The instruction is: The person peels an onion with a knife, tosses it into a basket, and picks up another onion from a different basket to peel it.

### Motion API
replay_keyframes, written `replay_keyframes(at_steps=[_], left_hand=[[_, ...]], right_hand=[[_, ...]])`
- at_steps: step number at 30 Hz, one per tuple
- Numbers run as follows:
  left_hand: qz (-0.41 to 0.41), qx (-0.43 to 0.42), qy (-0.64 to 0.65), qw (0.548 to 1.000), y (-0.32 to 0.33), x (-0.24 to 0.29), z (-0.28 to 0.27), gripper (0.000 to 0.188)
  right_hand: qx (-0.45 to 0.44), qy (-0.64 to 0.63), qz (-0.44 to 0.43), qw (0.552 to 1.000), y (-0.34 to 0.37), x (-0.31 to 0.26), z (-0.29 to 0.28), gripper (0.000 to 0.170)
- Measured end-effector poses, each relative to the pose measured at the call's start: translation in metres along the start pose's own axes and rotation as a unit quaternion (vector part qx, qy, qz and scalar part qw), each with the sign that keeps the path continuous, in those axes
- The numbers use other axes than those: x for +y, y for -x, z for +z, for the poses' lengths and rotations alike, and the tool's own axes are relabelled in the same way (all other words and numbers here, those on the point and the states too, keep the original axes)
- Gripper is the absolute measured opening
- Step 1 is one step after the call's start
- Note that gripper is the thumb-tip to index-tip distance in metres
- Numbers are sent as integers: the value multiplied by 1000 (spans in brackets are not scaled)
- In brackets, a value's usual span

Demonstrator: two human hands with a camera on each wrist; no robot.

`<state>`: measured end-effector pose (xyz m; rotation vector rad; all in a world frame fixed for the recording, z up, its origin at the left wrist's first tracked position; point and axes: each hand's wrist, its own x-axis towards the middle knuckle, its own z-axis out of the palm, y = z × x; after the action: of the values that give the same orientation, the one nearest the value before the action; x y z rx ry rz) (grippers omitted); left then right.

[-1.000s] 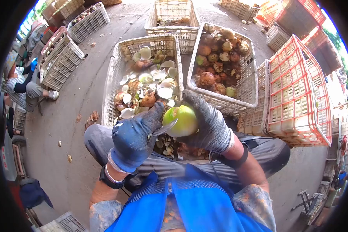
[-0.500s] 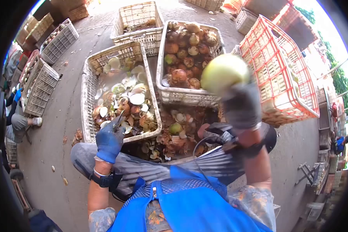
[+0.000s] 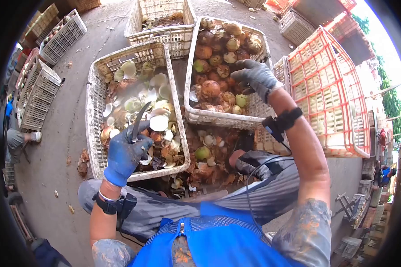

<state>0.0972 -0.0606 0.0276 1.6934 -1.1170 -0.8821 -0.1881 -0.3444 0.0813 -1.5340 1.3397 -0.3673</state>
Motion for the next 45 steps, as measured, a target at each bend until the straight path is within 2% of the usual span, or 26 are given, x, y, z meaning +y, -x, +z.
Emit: replay_keyframes(at_steps=[2,4,7,9,11,14,18,21,22,23,24,26,27,28,30,31,34,35,36,38,39,40,41,42,43,45], left_hand=[[-45,-11,105,993,-22,6,2,39],[-62,-12,96,993,-33,-11,0,44],[-90,-6,85,992,-38,-37,1,44],[-91,-13,50,994,-47,-42,0,45],[-121,-14,127,984,-52,-37,3,45],[-108,-11,93,990,-57,-45,5,44],[-139,-41,34,989,-53,-54,4,43],[-107,-54,42,992,-51,-52,2,45],[-98,-55,64,992,-51,-50,2,49],[-87,-56,86,991,-50,-47,2,52],[-64,-55,92,992,-45,-39,3,52],[61,1,49,997,-43,-32,6,35],[89,1,35,995,-40,-25,6,48],[100,-2,77,992,-36,-6,8,60],[207,22,7,978,-25,-3,16,72],[237,37,22,971,-18,3,23,82],[288,71,11,955,7,32,29,86],[249,49,-54,966,20,43,21,83],[294,74,-50,952,23,41,19,77],[270,83,51,958,41,47,11,64],[273,88,49,957,49,51,10,64],[254,74,68,962,56,55,10,58],[235,55,88,966,63,58,12,51],[236,53,89,966,67,57,15,51],[185,56,118,974,69,53,18,40],[118,76,127,982,73,54,20,15]], right_hand=[[-63,121,14,991,-65,18,14,67],[-90,369,-42,924,-109,28,36,80],[-134,419,-4,898,-167,64,63,90],[-154,384,39,910,-206,103,78,98],[-156,388,92,904,-216,112,97,102],[-124,393,42,910,-268,204,115,91],[-90,362,92,923,-226,140,115,68],[-99,64,148,982,-190,117,88,55],[-93,65,143,983,-175,114,79,55],[-171,-149,147,963,-158,111,68,53],[-238,-352,128,896,-130,99,50,51],[-231,-406,150,871,-77,65,43,55],[-232,-463,184,835,-47,47,46,59],[-234,-464,176,836,-15,30,57,59],[-205,-516,141,820,38,7,84,78],[-202,-555,178,787,52,8,93,80],[-285,-540,178,772,99,1,115,80],[-325,-507,133,788,118,-10,119,79],[-335,-505,131,785,130,-14,118,79],[-280,-264,-41,922,150,-21,110,77],[-216,-129,-152,956,173,-42,114,78],[-217,-127,-156,955,179,-39,121,78],[-251,-302,-102,914,181,-29,129,82],[-277,-468,-44,838,181,-15,135,86],[-293,-548,-34,782,172,10,144,89],[-319,-568,-15,759,175,27,146,89]])
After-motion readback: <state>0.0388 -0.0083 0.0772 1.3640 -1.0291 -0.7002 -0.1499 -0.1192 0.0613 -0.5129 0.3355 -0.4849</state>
